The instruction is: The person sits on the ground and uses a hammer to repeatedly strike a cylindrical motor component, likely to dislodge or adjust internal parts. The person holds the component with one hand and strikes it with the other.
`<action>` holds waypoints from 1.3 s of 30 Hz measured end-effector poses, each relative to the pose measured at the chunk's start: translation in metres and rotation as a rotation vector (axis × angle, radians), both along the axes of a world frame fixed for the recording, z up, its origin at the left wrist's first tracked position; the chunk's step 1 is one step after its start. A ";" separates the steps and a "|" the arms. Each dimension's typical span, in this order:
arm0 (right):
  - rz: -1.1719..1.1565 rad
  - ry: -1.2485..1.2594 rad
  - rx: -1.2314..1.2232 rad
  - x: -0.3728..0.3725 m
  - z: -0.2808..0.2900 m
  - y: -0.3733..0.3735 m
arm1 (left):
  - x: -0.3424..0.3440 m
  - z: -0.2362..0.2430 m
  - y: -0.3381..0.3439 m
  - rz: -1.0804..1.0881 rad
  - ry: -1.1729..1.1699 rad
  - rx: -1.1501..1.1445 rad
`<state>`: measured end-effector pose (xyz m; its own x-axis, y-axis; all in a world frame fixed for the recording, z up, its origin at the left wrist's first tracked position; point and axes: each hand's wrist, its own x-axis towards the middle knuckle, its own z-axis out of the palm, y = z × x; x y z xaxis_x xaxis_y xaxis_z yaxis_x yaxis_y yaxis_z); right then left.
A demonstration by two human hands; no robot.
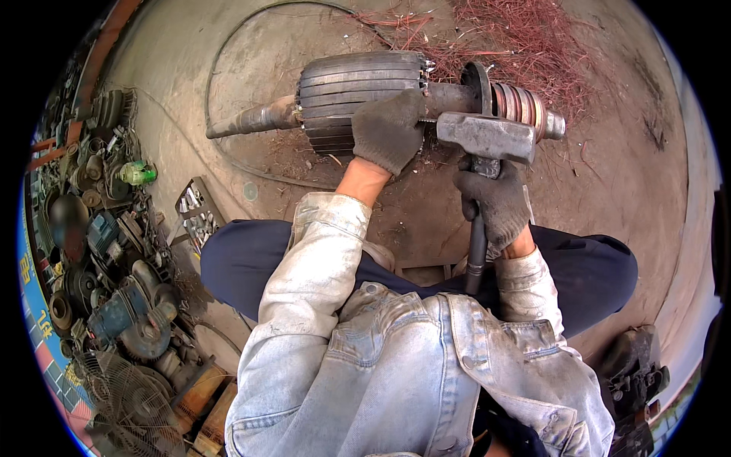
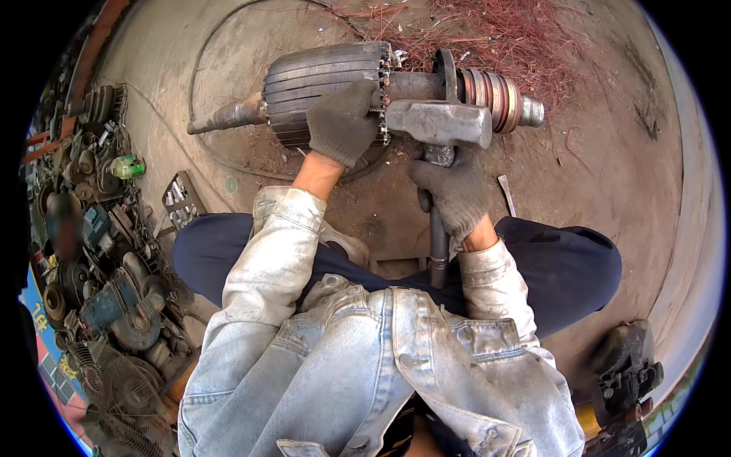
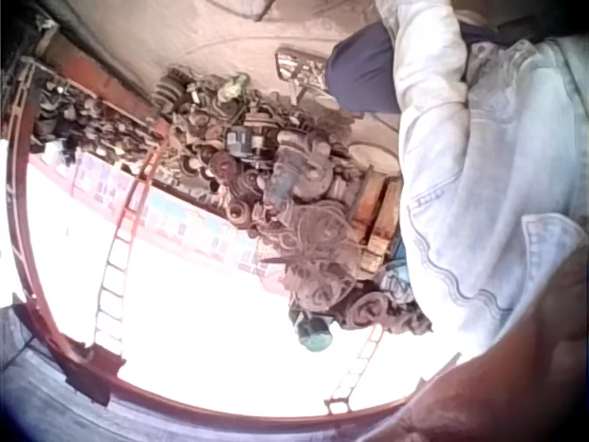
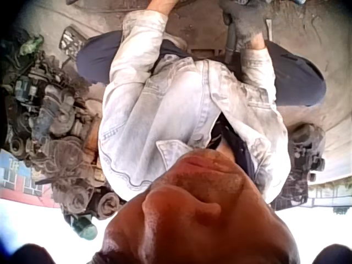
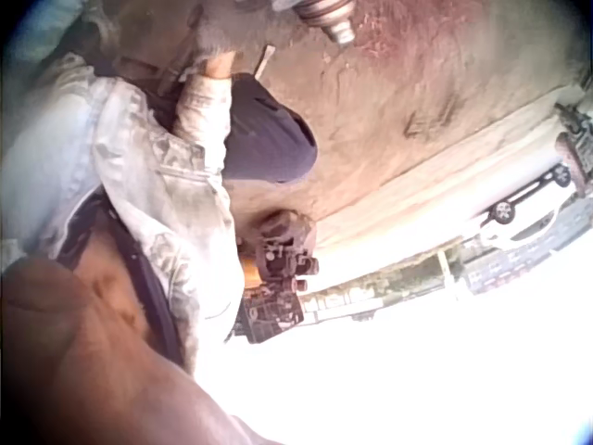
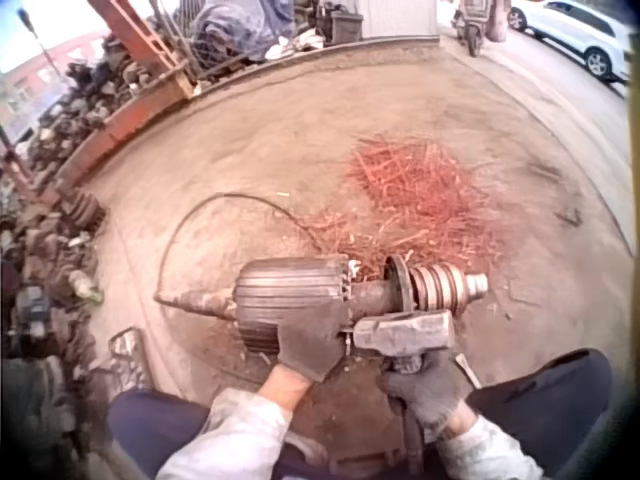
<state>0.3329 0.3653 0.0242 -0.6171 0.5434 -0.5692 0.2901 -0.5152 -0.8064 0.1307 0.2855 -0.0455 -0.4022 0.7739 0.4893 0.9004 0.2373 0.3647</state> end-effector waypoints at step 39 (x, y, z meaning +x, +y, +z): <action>0.027 -0.009 0.239 -0.087 -0.012 -0.087 | -0.089 -0.008 -0.083 -0.048 -0.007 0.106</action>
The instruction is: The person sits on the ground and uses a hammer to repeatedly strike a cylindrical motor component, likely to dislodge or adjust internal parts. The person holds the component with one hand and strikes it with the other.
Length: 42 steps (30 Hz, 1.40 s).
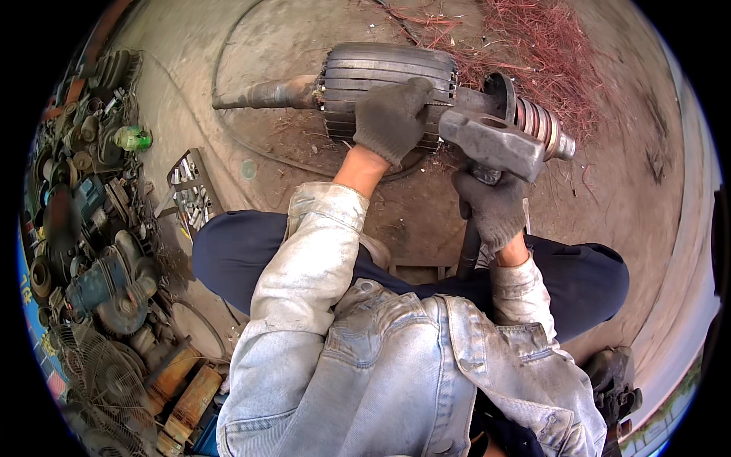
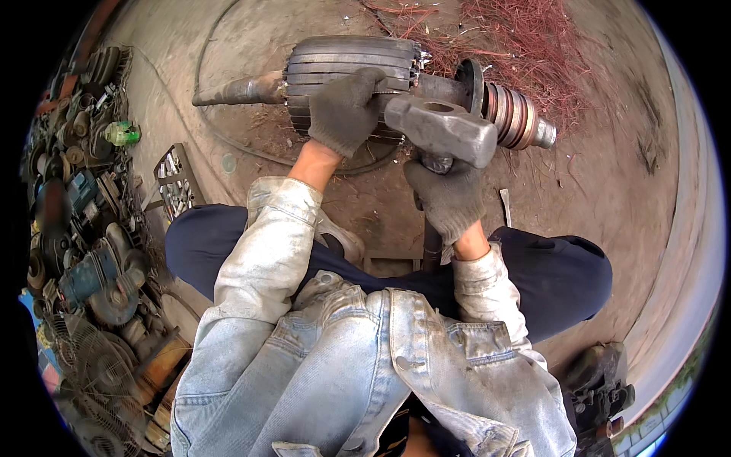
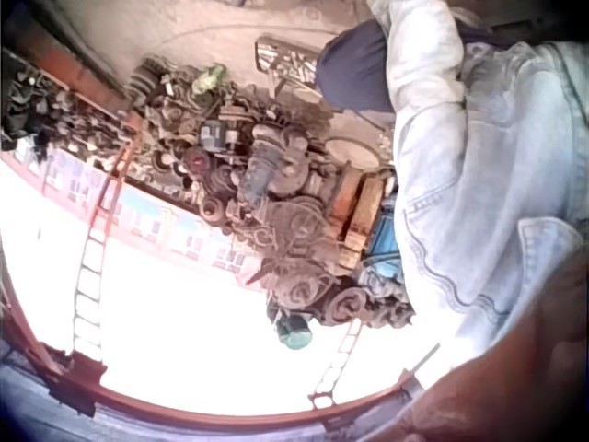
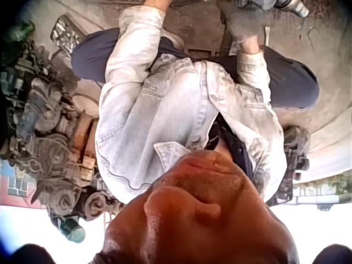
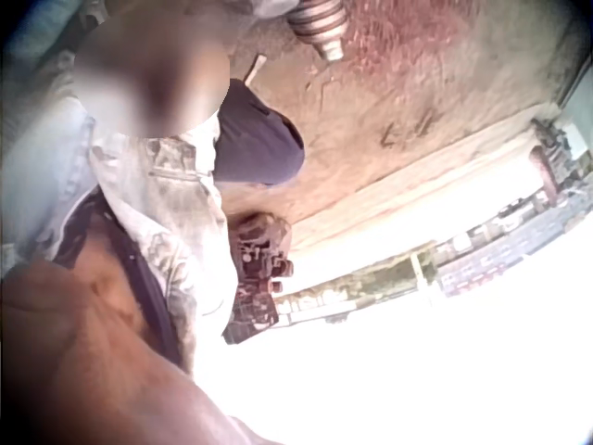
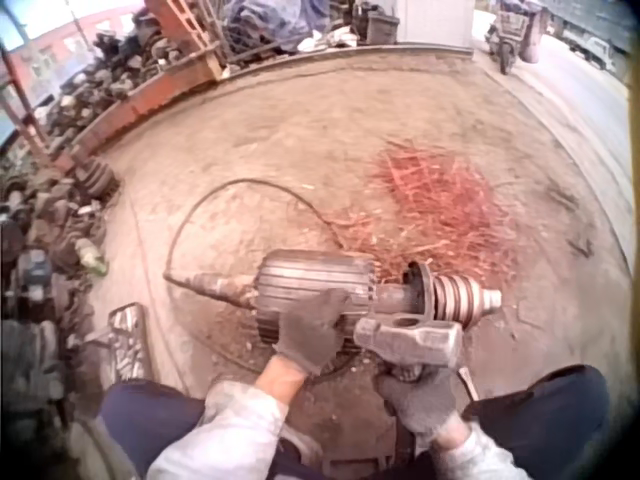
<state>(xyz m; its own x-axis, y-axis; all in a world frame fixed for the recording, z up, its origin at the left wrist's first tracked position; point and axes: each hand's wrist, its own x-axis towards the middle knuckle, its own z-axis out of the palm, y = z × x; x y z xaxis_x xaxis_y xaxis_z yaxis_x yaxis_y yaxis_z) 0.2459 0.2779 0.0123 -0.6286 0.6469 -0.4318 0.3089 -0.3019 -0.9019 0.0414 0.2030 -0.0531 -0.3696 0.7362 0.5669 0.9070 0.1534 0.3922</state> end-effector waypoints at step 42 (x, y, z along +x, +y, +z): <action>0.007 0.031 -0.166 0.034 -0.007 0.057 | 0.024 -0.013 0.041 0.031 0.103 -0.107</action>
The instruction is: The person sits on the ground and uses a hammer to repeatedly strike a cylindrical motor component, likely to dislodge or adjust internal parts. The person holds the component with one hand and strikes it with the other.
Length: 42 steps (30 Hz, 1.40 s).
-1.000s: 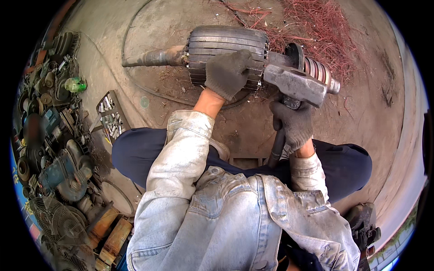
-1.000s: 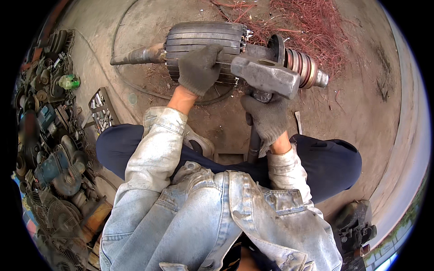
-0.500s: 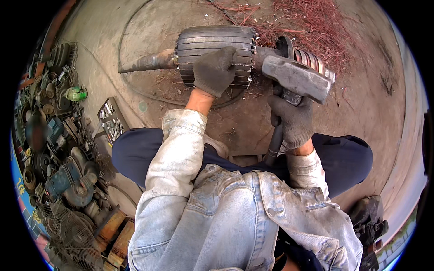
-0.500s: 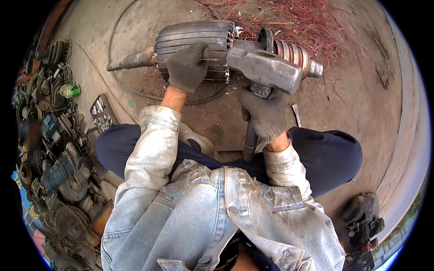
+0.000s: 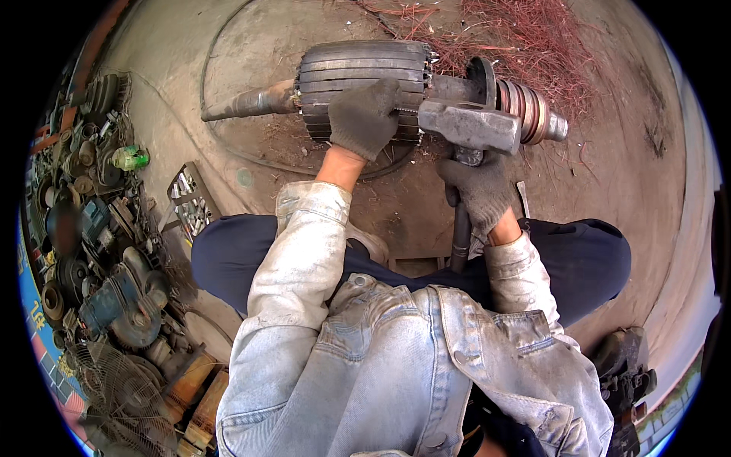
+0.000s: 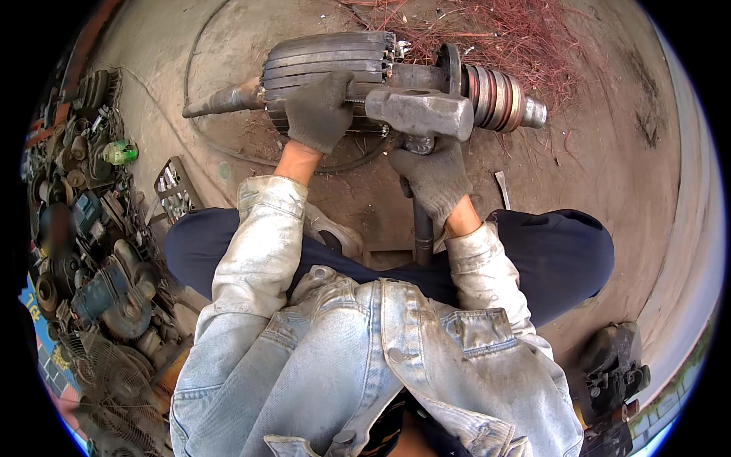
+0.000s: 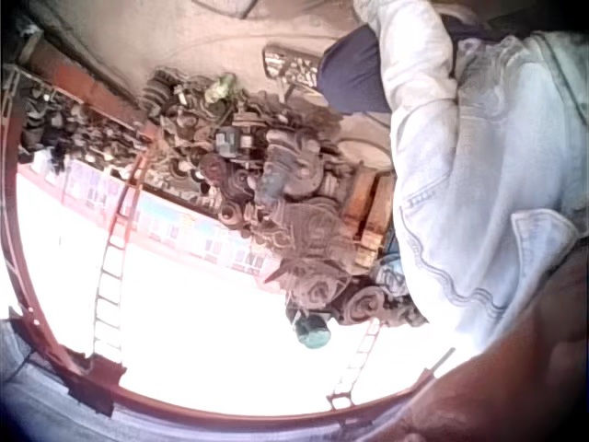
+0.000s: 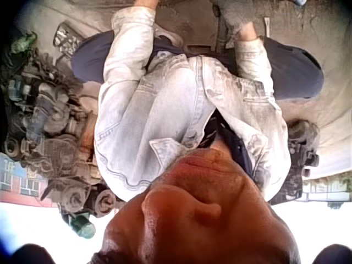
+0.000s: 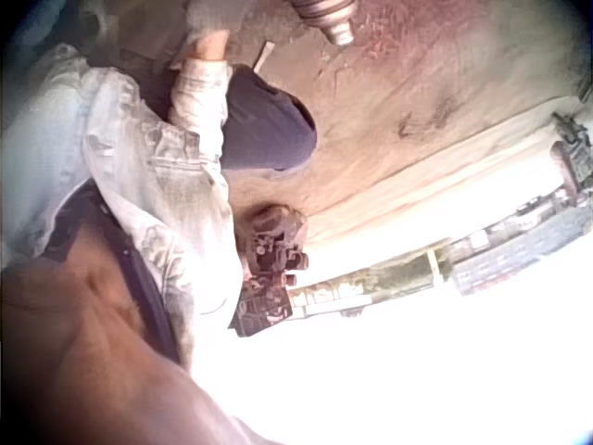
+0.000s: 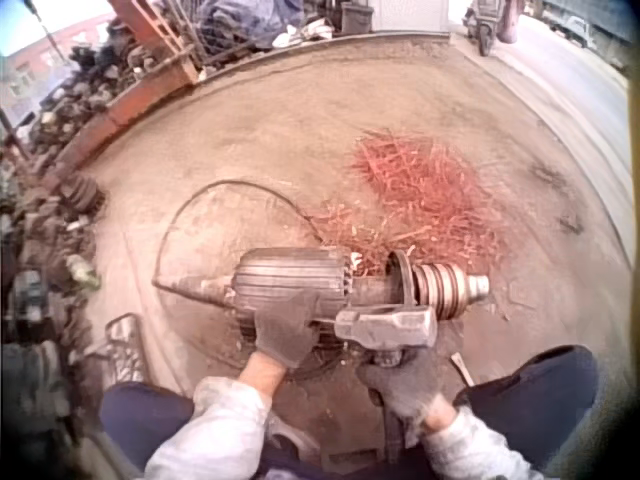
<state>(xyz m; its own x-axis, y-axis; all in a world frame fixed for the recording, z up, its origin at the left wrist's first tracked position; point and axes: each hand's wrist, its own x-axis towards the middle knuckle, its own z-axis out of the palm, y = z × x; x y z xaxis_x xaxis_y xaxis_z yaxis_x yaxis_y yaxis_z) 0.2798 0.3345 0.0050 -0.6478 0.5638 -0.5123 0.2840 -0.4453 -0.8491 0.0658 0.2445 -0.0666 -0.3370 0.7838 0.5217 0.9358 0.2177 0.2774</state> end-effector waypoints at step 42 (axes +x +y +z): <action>-0.115 0.123 0.036 0.001 0.010 -0.014 | -0.005 -0.008 -0.017 0.086 -0.032 0.134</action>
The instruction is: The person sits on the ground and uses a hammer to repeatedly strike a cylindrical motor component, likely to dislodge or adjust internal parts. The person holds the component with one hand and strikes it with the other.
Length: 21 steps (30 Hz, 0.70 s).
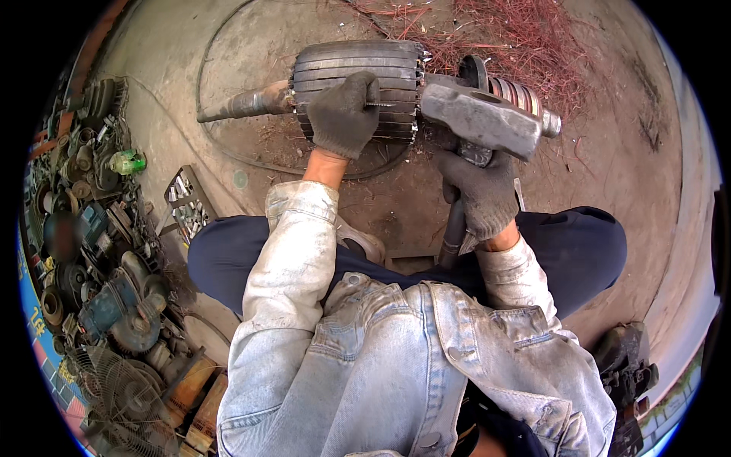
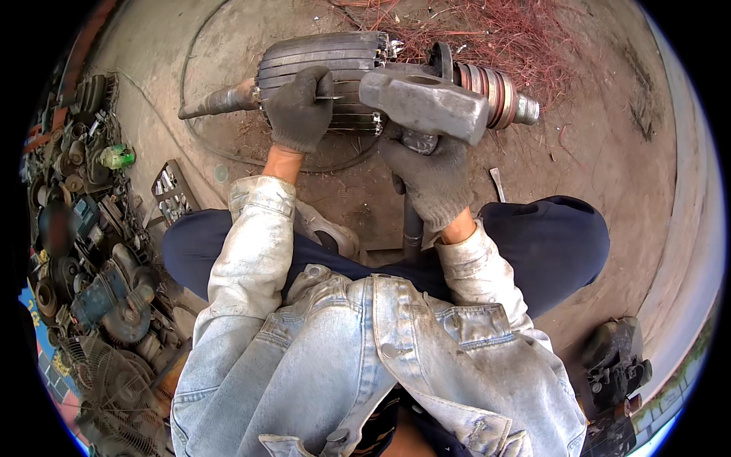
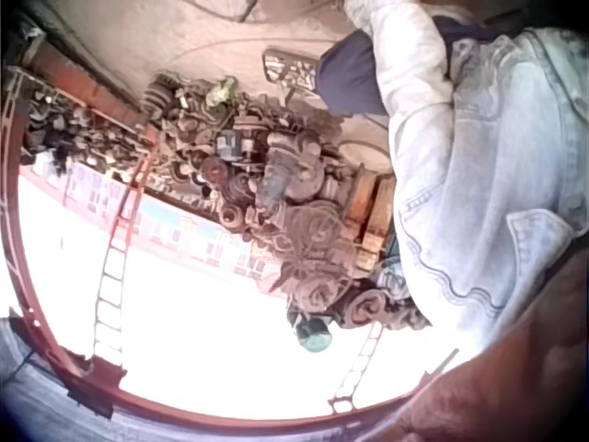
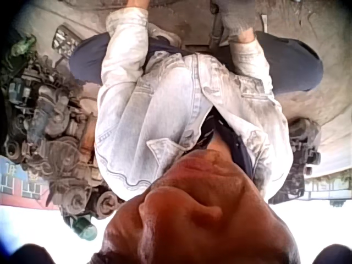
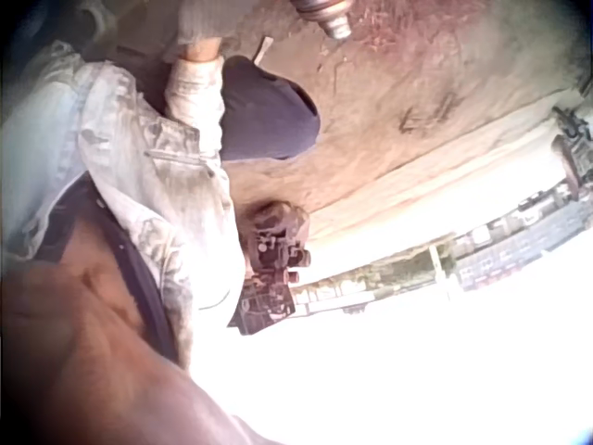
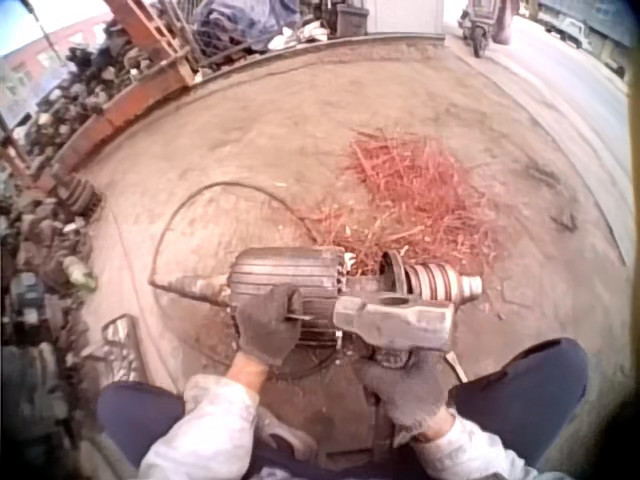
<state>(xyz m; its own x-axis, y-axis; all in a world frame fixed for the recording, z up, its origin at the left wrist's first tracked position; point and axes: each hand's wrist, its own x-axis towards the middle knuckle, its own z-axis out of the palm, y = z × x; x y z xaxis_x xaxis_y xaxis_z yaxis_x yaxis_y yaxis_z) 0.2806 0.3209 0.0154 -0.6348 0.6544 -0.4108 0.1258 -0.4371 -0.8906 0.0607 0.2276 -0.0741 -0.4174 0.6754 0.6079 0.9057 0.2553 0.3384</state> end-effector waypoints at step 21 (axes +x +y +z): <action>0.103 -0.079 0.240 -0.020 -0.009 -0.015 | -0.020 0.018 0.001 0.074 0.015 -0.006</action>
